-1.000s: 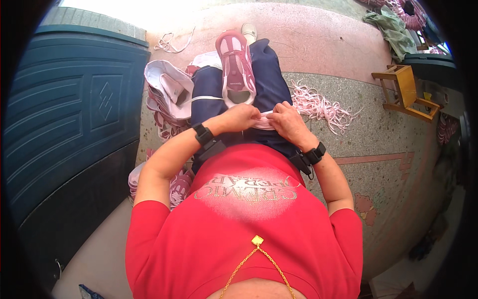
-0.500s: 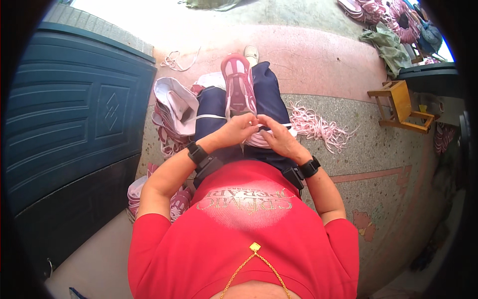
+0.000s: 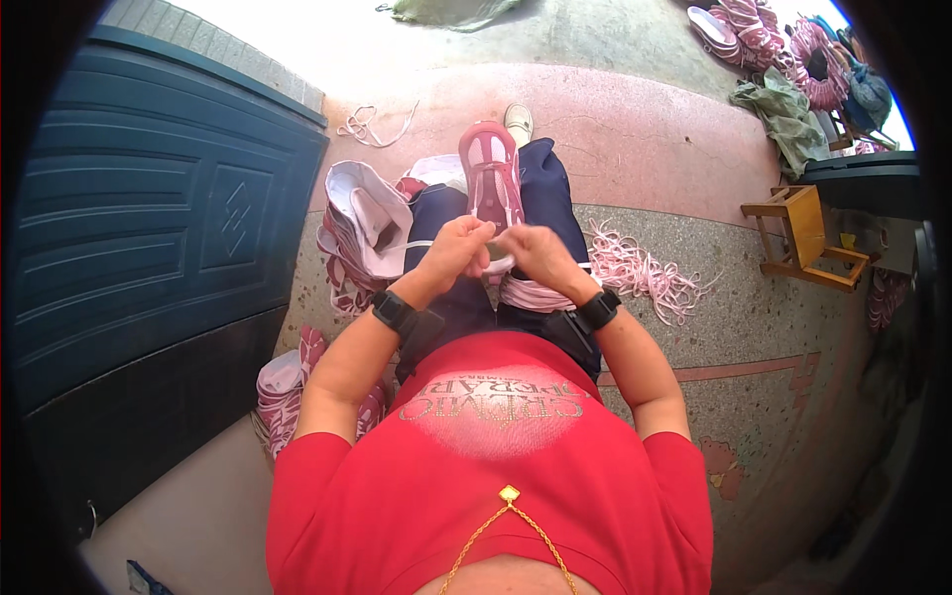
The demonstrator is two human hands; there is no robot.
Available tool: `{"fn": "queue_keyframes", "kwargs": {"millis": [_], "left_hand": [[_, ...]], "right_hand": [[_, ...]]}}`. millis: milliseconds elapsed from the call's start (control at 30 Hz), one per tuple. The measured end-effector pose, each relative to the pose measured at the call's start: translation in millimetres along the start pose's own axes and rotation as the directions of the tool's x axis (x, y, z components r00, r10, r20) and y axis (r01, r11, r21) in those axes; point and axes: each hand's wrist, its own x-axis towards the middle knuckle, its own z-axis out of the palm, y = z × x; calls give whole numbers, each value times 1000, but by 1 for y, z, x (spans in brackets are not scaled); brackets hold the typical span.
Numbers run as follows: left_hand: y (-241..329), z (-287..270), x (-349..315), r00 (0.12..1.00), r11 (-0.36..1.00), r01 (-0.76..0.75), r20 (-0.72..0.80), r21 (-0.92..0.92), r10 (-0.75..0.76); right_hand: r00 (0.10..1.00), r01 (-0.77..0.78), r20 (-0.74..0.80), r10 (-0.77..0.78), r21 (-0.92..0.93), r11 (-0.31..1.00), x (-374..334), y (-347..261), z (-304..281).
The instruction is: The person sits on the floor and threads pink shoelaces through the eyelets of pink sandals. They pull the laces tight and tie them into knots, handling the footwear one at a time from a nearby pile.
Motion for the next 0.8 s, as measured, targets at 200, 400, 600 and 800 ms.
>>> {"fn": "queue_keyframes", "kwargs": {"millis": [200, 400, 600, 800], "left_hand": [[-28, 2, 18, 625, -112, -226, 232, 968, 745], [-39, -1, 39, 586, -494, -144, 476, 858, 655], [-46, -4, 59, 471, -618, -116, 591, 778, 655], [-47, -3, 59, 487, -594, -158, 585, 789, 649]], "right_hand": [[941, -322, -217, 261, -329, 888, 23, 14, 19], [923, -376, -172, 345, -203, 904, 26, 44, 34], [922, -382, -135, 362, -188, 905, 25, 49, 33], [922, -386, -124, 367, -214, 897, 24, 50, 29]]}}
